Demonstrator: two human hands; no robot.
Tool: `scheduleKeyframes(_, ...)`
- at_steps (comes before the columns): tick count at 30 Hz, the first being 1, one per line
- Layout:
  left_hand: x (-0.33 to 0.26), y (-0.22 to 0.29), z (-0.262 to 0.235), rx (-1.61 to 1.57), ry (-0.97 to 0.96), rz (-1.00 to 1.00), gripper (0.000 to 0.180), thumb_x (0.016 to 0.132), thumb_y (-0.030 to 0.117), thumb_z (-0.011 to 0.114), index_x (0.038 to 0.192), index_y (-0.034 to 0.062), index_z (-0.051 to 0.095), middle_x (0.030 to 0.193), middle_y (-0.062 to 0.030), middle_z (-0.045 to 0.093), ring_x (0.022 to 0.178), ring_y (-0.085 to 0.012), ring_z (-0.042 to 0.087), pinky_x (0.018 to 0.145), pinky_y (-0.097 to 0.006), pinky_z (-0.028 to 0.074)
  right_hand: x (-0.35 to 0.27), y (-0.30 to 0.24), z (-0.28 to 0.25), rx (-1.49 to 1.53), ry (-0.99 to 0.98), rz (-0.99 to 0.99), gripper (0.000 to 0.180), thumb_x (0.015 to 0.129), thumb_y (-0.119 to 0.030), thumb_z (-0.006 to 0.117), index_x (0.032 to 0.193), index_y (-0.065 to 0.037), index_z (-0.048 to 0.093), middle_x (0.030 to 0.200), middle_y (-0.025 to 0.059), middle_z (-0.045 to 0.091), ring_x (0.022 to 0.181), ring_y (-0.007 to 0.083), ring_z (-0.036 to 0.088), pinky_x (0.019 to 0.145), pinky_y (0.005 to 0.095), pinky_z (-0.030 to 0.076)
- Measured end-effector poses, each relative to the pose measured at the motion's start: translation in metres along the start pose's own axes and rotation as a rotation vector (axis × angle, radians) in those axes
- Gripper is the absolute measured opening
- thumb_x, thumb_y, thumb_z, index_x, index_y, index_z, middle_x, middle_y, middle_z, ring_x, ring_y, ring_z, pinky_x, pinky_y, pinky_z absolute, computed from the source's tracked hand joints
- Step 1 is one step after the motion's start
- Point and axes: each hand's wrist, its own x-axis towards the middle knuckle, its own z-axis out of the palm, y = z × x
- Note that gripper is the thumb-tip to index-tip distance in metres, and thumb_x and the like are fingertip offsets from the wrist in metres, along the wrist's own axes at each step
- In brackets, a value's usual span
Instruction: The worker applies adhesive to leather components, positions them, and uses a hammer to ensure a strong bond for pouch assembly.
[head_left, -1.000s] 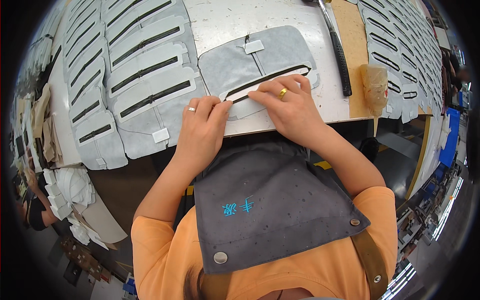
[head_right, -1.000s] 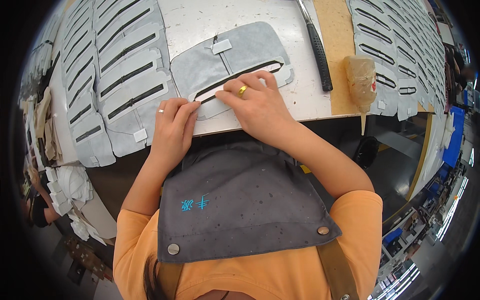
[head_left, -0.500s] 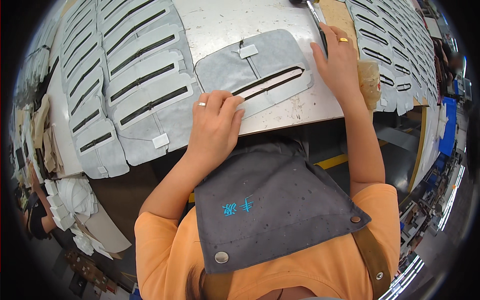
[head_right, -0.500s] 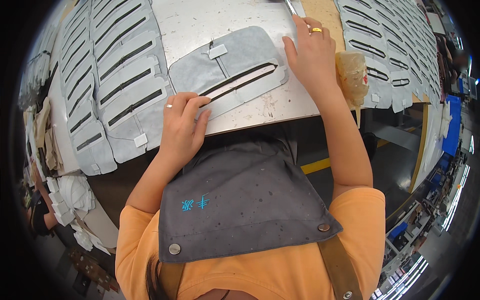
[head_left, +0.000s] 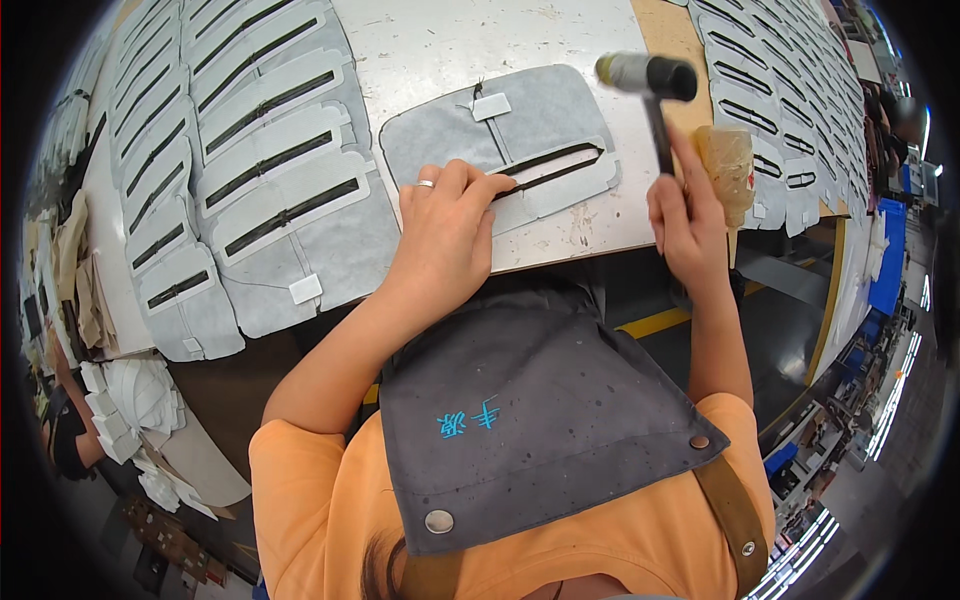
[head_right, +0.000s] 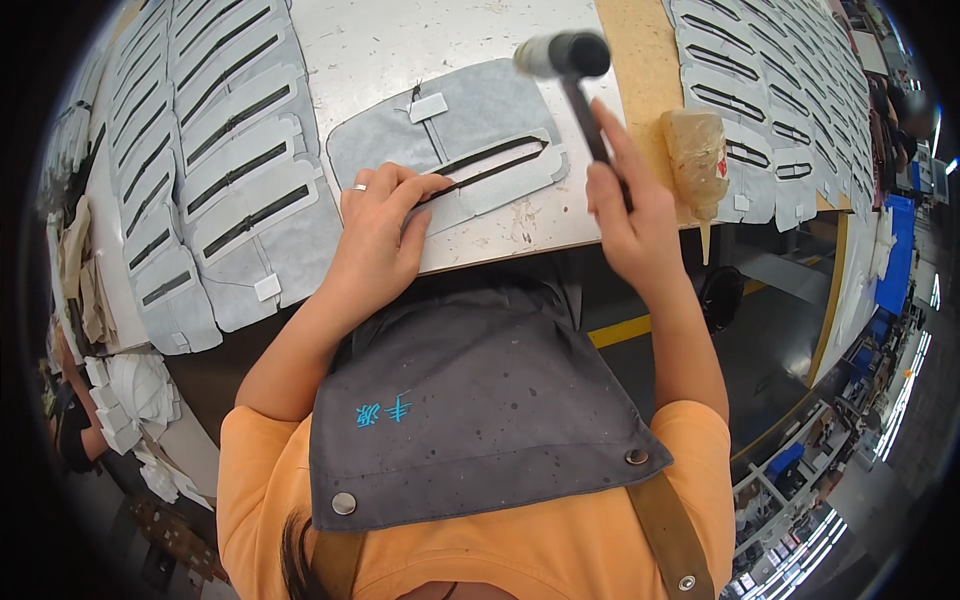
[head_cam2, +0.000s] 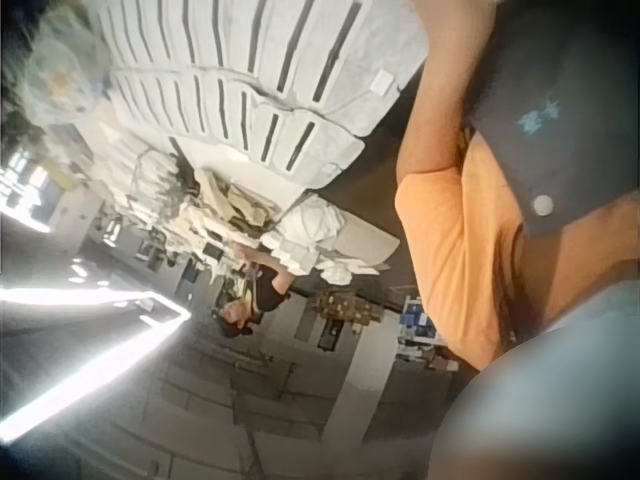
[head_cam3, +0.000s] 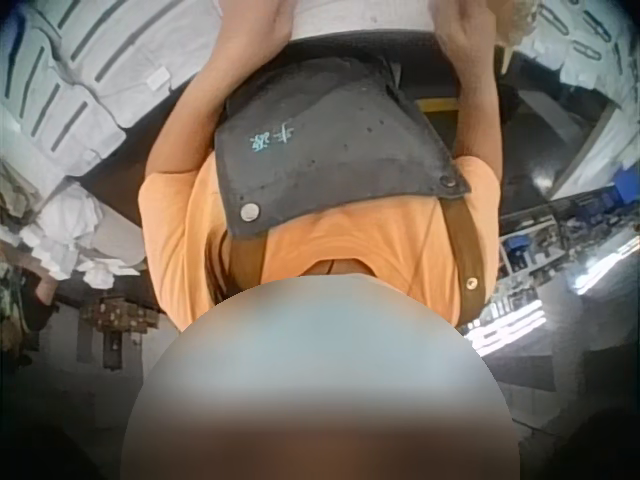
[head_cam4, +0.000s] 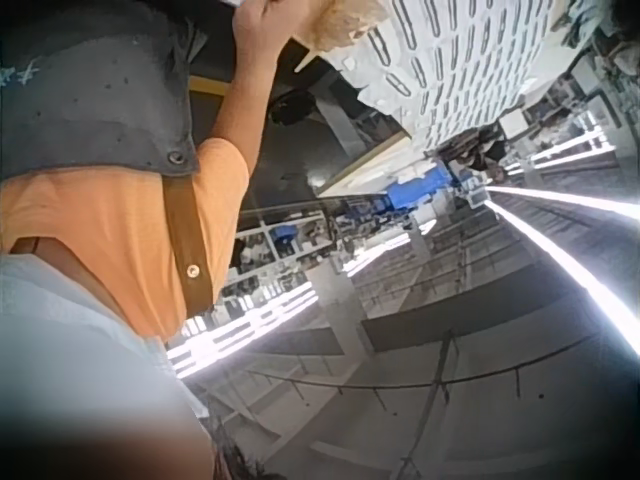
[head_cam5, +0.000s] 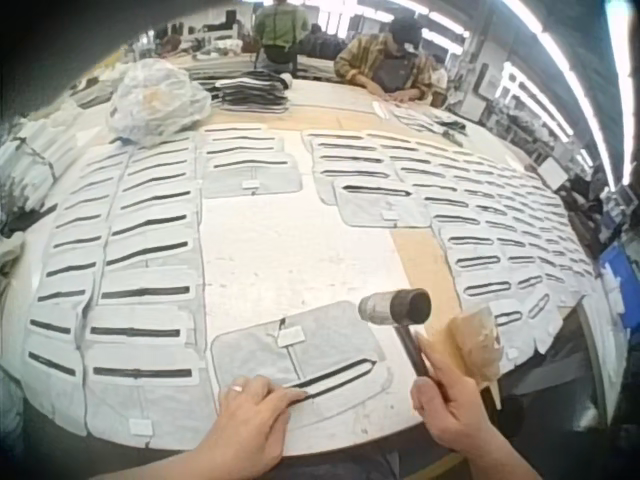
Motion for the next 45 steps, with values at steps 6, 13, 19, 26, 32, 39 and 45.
scheduleKeyframes(6,0.004,0.004,-0.002,0.012,-0.033,-0.002,0.032,0.079,-0.003,0.058,0.110,0.0072,0.060,0.097,-0.0088,0.053,0.093,-0.0278,0.049,0.081,-0.038,0.034,-0.049,0.013,0.008,-0.298,-0.193,-0.097,0.049,0.090,-0.001,0.055,0.138,-0.007,0.047,0.117,0.0209,0.063,0.093,0.0358,0.066,0.077,0.0315,0.051)
scheduleKeyframes(13,0.004,0.011,0.001,0.053,-0.020,-0.076,0.025,0.080,0.001,0.063,0.105,0.0053,0.059,0.096,-0.0072,0.054,0.091,-0.0233,0.054,0.083,-0.036,0.034,-0.051,0.020,0.020,-0.367,-0.169,-0.161,0.052,0.090,-0.001,0.055,0.140,-0.007,0.044,0.120,0.0185,0.062,0.092,0.0340,0.066,0.075,0.0353,0.053)
scheduleKeyframes(19,0.004,0.009,-0.002,-0.041,-0.070,-0.114,0.027,0.080,-0.001,0.061,0.105,0.0069,0.062,0.093,-0.0061,0.054,0.089,-0.0213,0.053,0.082,-0.035,0.032,-0.052,0.030,0.026,-0.353,-0.094,-0.282,0.053,0.089,-0.001,0.056,0.141,-0.007,0.044,0.114,0.0178,0.064,0.086,0.0335,0.066,0.072,0.0358,0.053)
scheduleKeyframes(26,0.002,0.003,0.001,0.135,-0.003,0.146,0.040,0.075,-0.005,0.059,0.113,0.0085,0.062,0.097,-0.0040,0.054,0.088,-0.0238,0.049,0.076,-0.036,0.034,-0.052,0.034,0.025,-0.401,-0.079,-0.346,0.056,0.089,-0.001,0.057,0.142,-0.011,0.044,0.099,0.0178,0.066,0.071,0.0313,0.064,0.063,0.0363,0.052)
scheduleKeyframes(32,-0.002,0.000,0.005,0.244,0.000,0.260,0.049,0.068,-0.004,0.058,0.116,0.0076,0.062,0.102,-0.0037,0.054,0.090,-0.0239,0.051,0.074,-0.035,0.040,-0.047,0.018,0.017,-0.494,-0.109,-0.266,0.056,0.089,-0.003,0.056,0.142,-0.016,0.044,0.080,0.0150,0.062,0.062,0.0303,0.060,0.056,0.0367,0.049)
scheduleKeyframes(39,-0.001,-0.002,0.005,0.237,0.018,0.310,0.043,0.072,0.000,0.058,0.114,0.0036,0.061,0.102,-0.0038,0.055,0.089,-0.0228,0.052,0.075,-0.034,0.042,-0.032,-0.006,0.019,-0.555,-0.109,-0.348,0.060,0.088,-0.003,0.057,0.143,-0.020,0.043,0.068,0.0103,0.051,0.052,0.0259,0.054,0.049,0.0356,0.046)
scheduleKeyframes(45,-0.004,-0.004,0.010,0.253,0.055,0.326,0.038,0.074,0.005,0.057,0.112,0.0031,0.062,0.100,-0.0023,0.055,0.087,-0.0212,0.052,0.071,-0.033,0.042,-0.037,-0.006,0.021,-0.772,-0.230,-0.369,0.070,0.082,0.000,0.058,0.145,-0.025,0.041,0.064,0.0082,0.045,0.047,0.0235,0.051,0.046,0.0344,0.044)
